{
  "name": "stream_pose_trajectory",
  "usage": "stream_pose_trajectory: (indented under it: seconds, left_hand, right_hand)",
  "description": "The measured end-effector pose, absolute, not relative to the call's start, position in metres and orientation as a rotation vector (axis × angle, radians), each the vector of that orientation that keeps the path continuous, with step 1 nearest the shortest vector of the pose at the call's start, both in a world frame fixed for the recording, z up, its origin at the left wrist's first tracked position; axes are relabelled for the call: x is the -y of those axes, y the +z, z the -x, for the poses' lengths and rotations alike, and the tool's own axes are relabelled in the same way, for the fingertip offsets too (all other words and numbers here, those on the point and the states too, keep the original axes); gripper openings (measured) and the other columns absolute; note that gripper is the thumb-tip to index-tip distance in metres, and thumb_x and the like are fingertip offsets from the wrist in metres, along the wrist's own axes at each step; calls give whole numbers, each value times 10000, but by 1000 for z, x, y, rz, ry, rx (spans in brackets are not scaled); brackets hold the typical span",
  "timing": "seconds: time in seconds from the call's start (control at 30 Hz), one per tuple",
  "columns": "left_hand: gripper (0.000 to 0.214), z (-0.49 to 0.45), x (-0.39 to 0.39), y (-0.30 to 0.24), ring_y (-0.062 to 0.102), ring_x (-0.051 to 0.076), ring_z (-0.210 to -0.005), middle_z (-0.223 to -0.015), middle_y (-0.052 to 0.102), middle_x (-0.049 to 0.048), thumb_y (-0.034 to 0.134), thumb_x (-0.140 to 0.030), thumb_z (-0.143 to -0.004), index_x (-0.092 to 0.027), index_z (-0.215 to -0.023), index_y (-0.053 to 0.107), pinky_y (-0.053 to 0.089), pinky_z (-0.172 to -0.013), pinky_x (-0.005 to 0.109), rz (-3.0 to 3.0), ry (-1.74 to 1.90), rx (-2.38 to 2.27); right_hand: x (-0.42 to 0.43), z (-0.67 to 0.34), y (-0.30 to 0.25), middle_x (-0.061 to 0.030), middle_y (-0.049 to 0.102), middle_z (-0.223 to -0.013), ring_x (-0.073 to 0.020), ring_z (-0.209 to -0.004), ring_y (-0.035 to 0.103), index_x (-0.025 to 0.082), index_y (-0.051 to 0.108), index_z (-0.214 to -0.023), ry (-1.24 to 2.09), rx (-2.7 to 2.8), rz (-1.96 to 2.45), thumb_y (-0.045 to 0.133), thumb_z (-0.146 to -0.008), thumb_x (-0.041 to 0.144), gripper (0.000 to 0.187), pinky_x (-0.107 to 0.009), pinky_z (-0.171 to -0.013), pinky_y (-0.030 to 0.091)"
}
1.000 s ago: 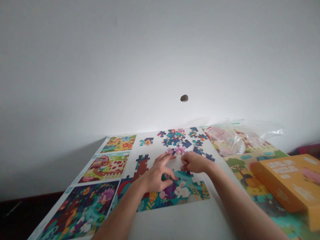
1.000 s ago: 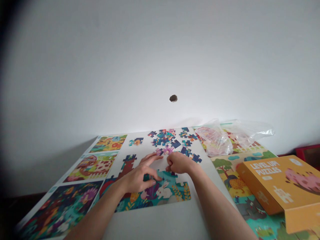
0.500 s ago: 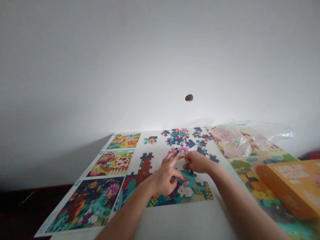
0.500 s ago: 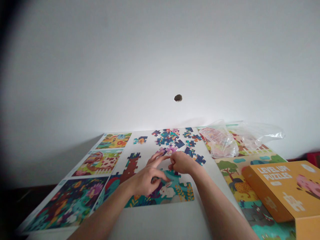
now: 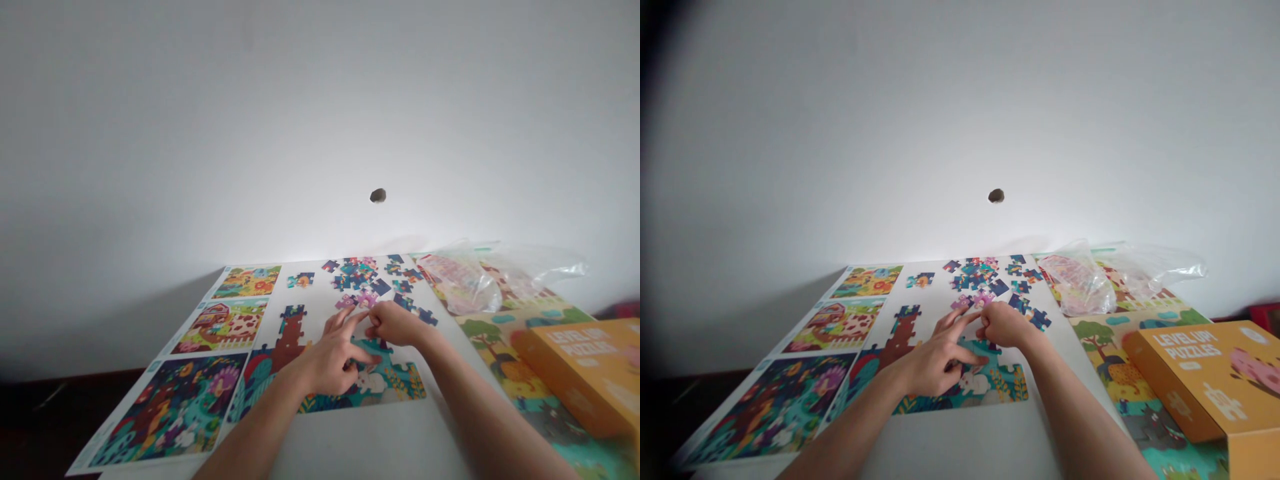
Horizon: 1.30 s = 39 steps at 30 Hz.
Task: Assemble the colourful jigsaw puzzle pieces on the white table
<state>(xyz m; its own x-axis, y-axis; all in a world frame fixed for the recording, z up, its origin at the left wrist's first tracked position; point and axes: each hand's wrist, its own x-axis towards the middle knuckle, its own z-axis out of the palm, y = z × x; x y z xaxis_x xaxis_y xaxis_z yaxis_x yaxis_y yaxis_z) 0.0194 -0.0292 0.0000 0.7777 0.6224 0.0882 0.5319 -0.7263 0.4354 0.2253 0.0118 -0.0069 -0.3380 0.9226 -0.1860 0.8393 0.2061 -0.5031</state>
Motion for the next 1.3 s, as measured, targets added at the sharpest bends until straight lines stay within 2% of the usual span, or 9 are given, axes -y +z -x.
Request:
stream_pose_trajectory:
  seconds: [0.1,0.2,0.37,0.5,0.67,0.8,0.93,1.17,1.3]
  left_hand:
    - [559,-19,29,-1,103,419,-1447,-1608,34,-137,593,-45,-666,-423,-1057,723,131,-1167,609,-2587,318,-874]
    - [574,-18,29,0,134,395,-1442,-1599,114,-111,585,-46,-656,-414,-1076,717,152,-1170,587,-2621,346,-851]
    - [509,-14,20,1,321,289,-1361,-1466,410,14,538,-115,-745,-325,-1194,656,256,-1151,482,-2676,661,-1165]
    - [436,-10,7,-6,416,295,-1254,-1327,528,91,499,-198,-810,-259,-1226,616,310,-1074,509,-2424,736,-1888]
    - [475,-3,-3,-17,375,377,-1257,-1324,501,179,482,-352,-829,-168,-1257,572,289,-1004,617,-2070,555,-2455]
    - [464,0,-5,-19,401,389,-1230,-1324,495,204,446,-410,-848,-147,-1196,604,301,-981,618,-2064,395,-2442]
    - [511,0,-6,-21,404,375,-1243,-1373,468,199,446,-431,-855,-163,-1274,566,337,-973,567,-2116,358,-2373]
    - [446,-1,-4,-21,414,347,-1276,-1404,488,149,502,-415,-858,-226,-1246,614,339,-1012,567,-2276,463,-2128]
    - [407,-3,0,-17,393,293,-1332,-1443,482,66,481,-345,-899,-301,-1289,586,302,-1094,526,-2511,557,-1683]
  right_hand:
    - [-12,-225,-6,44,482,-549,-86,-556,407,172,468,-574,744,2325,1712,678,-703,198,248,-224,-517,228]
    - [-14,-226,-3,31,487,-572,-101,-561,378,184,512,-617,457,2205,1755,599,-750,163,160,-239,-533,218]
    - [-16,-233,9,-8,513,-598,-134,-564,379,189,568,-719,-56,1732,1966,420,-823,111,197,-275,-547,195]
    - [-15,-233,12,-41,578,-655,-150,-604,453,188,597,-766,-51,1714,2036,425,-846,141,196,-273,-551,203]
    - [-16,-234,8,-91,666,-784,-190,-712,582,184,624,-873,123,1781,2203,463,-863,157,163,-265,-561,259]
    - [-17,-234,6,-110,698,-918,-244,-862,636,193,610,-1081,218,1804,2204,517,-876,315,256,-273,-634,363]
    - [-16,-231,1,-93,714,-929,-243,-922,650,208,615,-1161,348,1969,2083,583,-847,409,374,-283,-731,417]
    - [-18,-234,2,-116,722,-948,-243,-908,665,219,670,-1110,255,1817,2139,494,-885,266,289,-282,-721,419]
    - [-18,-239,0,-154,713,-921,-262,-880,670,187,709,-985,212,1720,2300,495,-869,217,246,-289,-686,412]
